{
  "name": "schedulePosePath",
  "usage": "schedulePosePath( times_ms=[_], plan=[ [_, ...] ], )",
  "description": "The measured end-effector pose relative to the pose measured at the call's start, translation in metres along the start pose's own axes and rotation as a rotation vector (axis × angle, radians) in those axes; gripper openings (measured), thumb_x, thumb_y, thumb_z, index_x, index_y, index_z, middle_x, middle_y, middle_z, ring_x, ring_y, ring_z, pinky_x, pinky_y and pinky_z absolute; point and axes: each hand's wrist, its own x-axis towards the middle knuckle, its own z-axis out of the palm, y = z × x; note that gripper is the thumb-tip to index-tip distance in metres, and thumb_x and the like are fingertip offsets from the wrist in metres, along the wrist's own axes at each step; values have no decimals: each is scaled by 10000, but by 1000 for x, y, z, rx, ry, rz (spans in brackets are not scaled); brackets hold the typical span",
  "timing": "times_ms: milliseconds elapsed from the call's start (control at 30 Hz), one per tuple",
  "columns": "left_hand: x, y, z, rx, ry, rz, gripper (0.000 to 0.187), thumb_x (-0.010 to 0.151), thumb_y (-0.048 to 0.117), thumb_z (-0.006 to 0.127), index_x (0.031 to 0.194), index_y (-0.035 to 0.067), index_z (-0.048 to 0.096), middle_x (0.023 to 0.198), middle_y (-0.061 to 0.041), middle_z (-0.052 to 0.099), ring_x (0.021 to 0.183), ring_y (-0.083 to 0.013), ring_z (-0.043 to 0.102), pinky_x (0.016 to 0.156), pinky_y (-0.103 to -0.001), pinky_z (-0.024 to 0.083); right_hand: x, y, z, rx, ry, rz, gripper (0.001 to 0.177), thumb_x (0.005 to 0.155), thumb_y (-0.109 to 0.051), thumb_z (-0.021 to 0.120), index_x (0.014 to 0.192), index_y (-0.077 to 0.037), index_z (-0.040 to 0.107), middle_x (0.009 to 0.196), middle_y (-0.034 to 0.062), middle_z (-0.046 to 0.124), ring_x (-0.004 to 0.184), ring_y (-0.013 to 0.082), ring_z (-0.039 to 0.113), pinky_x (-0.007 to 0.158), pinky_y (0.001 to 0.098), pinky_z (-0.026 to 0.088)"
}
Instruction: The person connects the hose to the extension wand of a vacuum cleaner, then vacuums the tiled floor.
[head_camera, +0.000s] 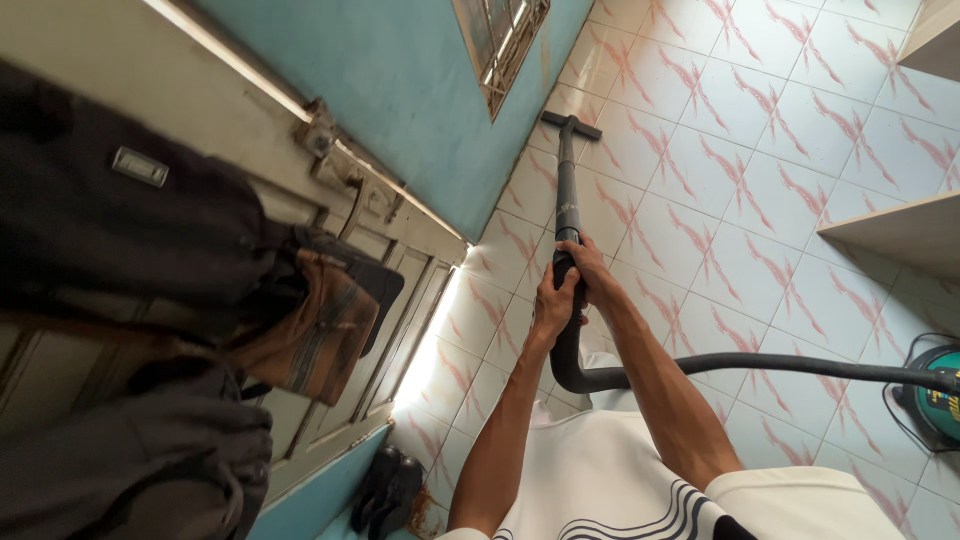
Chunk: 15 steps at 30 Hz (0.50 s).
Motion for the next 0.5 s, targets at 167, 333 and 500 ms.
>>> schedulePosePath(
  times_ms=[167, 333, 500],
  plan=[
    [-43, -25, -19, -30, 25, -5, 496, 968, 412, 596, 1277, 37, 495, 690, -97, 614, 459, -202, 615, 358, -317, 523, -27, 45, 11, 24, -30, 15, 858, 793, -345, 710, 1547, -206, 325, 1043, 182, 506, 726, 237, 547, 479, 411, 443],
    [-85, -55, -28, -90, 60, 4, 515, 968, 379, 627, 1317, 30, 483, 800, -87, 629, 534, -154, 657, 380, -324, 564, -47, 76, 21, 199, -57, 27, 845, 844, -263, 727, 1550, -182, 269, 1188, 218, 529, 818, 297, 688, 606, 427, 614],
    [-104, -54, -43, -40, 93, -76, 617, 880, 388, 660, 1343, 52, 429, 753, -130, 614, 421, -237, 635, 347, -334, 521, -34, 98, 21, 302, -182, 45, 748, 866, -179, 628, 1532, -210, 290, 1245, 162, 531, 838, 392, 746, 641, 470, 651]
  ],
)
